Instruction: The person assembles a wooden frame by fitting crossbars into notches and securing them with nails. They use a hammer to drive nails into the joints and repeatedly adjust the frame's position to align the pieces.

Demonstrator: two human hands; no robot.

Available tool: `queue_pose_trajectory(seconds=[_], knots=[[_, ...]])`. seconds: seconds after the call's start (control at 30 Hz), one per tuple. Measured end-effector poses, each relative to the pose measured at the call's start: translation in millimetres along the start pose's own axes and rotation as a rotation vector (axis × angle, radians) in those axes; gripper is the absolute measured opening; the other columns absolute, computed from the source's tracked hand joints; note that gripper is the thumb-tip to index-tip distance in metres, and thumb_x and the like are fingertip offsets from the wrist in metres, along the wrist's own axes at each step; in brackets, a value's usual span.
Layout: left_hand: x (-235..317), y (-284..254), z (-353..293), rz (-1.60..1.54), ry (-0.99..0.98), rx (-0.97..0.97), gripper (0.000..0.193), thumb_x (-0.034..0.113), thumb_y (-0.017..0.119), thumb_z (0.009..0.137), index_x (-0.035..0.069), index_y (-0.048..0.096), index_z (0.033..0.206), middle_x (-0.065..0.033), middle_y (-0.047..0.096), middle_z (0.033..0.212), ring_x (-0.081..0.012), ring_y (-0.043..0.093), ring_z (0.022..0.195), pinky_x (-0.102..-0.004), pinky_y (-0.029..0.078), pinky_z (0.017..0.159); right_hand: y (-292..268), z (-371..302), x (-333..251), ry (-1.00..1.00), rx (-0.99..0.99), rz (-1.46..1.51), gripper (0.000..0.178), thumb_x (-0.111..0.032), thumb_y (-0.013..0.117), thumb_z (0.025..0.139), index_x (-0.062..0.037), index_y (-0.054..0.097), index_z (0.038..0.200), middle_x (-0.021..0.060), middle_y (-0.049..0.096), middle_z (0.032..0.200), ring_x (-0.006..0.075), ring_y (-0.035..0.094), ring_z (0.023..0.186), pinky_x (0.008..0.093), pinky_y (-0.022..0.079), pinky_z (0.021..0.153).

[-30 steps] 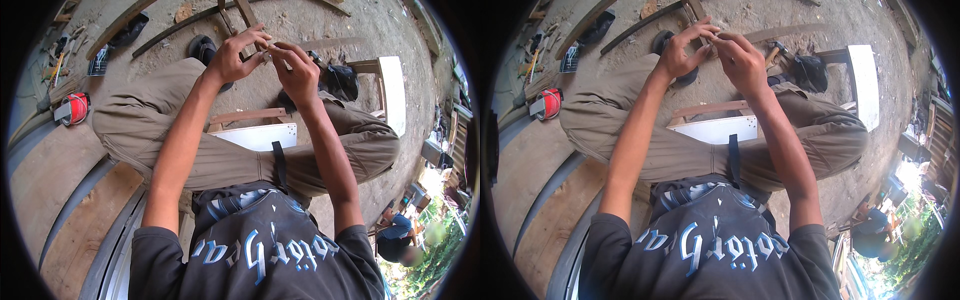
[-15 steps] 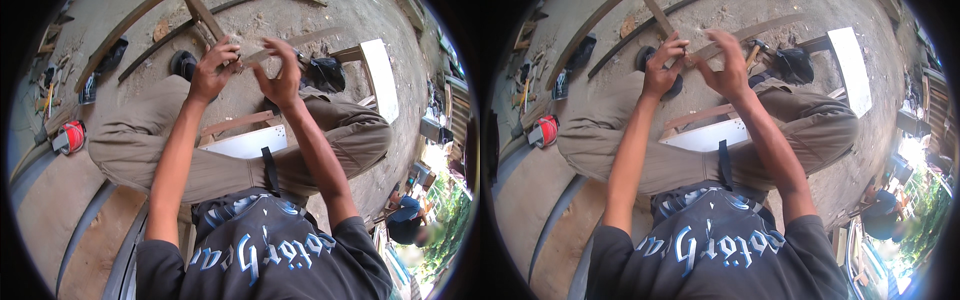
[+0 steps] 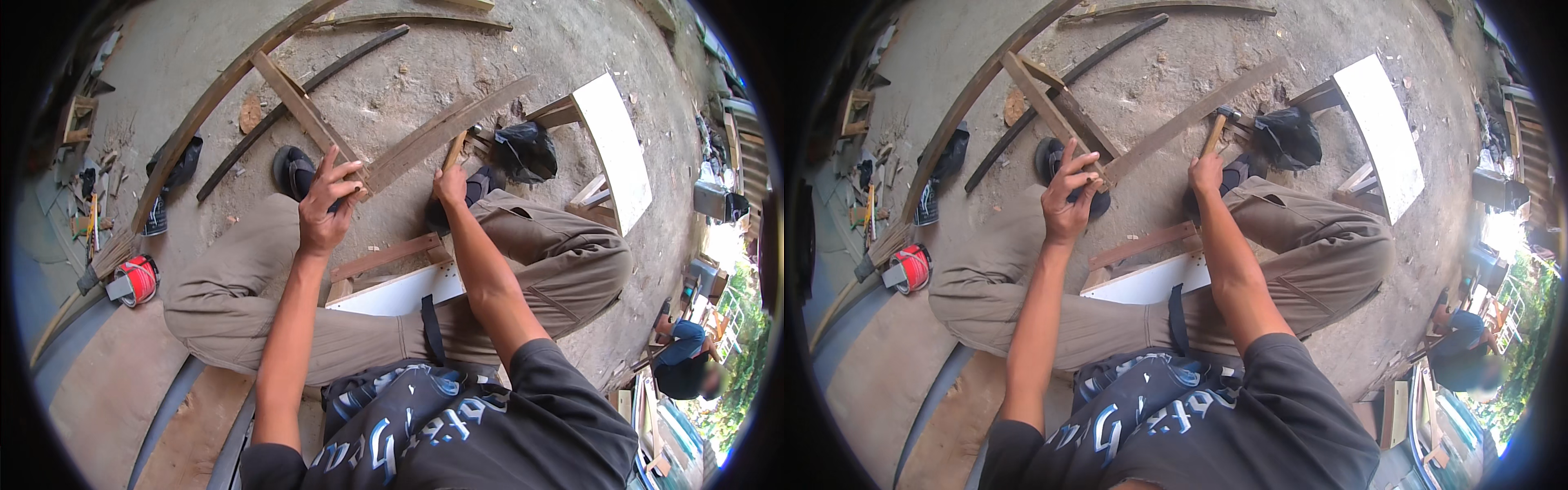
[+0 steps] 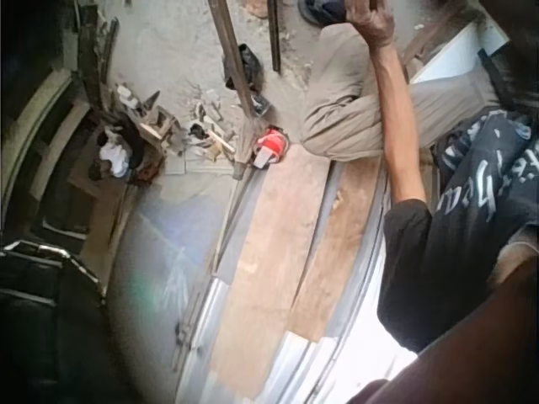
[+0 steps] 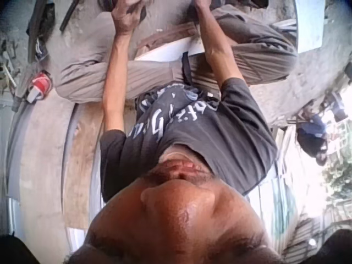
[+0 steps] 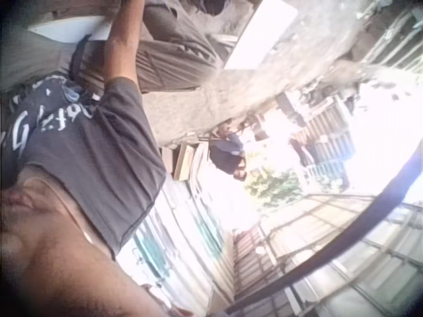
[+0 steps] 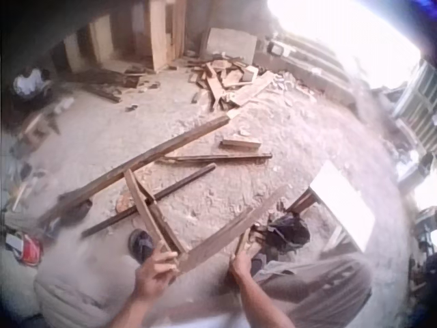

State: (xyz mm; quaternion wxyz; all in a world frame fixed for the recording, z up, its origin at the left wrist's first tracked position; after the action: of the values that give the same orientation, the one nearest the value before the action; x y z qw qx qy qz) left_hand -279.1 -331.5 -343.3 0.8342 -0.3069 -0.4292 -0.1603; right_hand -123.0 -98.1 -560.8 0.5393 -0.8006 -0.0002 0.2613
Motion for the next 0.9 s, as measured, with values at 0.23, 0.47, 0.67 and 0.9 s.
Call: queue_pose_trajectory(seconds=[0.23,0.47,0.67,0.9], knots=[[-1,0,-1,-0.100,-0.056,-0.003,0.014,0.010,0.075,0.086,0.008,0.062,0.093,-0.0095,0.071,0.116,-0.0235,0.059,0.125,-0.0498,0.034,0.119,1,12,1,0.173,-0.108,0.034,0.043,-0.031,0.070,0.086,0.0072,0.060,0.105,0.0291,0.068,0.105,0.0449,0.067,0.102,0.0522,0.053,0.086],[-2,6,1,-0.165,-0.096,0.014,0.009,0.006,0.072,0.089,0.007,0.065,0.094,-0.0091,0.074,0.111,-0.0231,0.060,0.125,-0.0459,0.037,0.116,-4,47,17,0.263,-0.088,0.350,0.039,-0.029,0.058,0.088,0.0099,0.063,0.087,0.0246,0.067,0.075,0.0378,0.070,0.068,0.0493,0.054,0.059],[-8,5,2,-0.247,-0.128,0.012,0.004,0.003,0.068,0.093,0.006,0.067,0.095,-0.0106,0.072,0.115,-0.0180,0.058,0.125,-0.0433,0.028,0.120,-53,54,1,0.478,-0.218,0.814,0.048,-0.043,0.054,0.094,0.0009,0.058,0.076,0.0095,0.057,0.062,0.0207,0.056,0.047,0.0354,0.042,0.041],[-8,7,0,-0.239,-0.109,0.001,0.008,-0.001,0.064,0.095,0.006,0.067,0.099,-0.0116,0.071,0.118,-0.0197,0.050,0.134,-0.0413,0.028,0.120,-84,32,-4,0.521,-0.202,1.186,0.036,-0.041,0.059,0.097,-0.0115,0.053,0.077,-0.0018,0.046,0.059,0.0111,0.042,0.043,0.0286,0.036,0.039]])
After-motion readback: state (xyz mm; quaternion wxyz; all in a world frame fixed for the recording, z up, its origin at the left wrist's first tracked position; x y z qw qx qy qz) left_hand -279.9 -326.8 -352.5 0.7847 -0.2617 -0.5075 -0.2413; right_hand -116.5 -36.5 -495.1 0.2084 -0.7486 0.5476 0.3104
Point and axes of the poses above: each hand's wrist, its own z-axis towards the middle knuckle, its own y-axis out of the palm, x = y × z, the point moved 1 cm from there along z, towards the middle knuckle
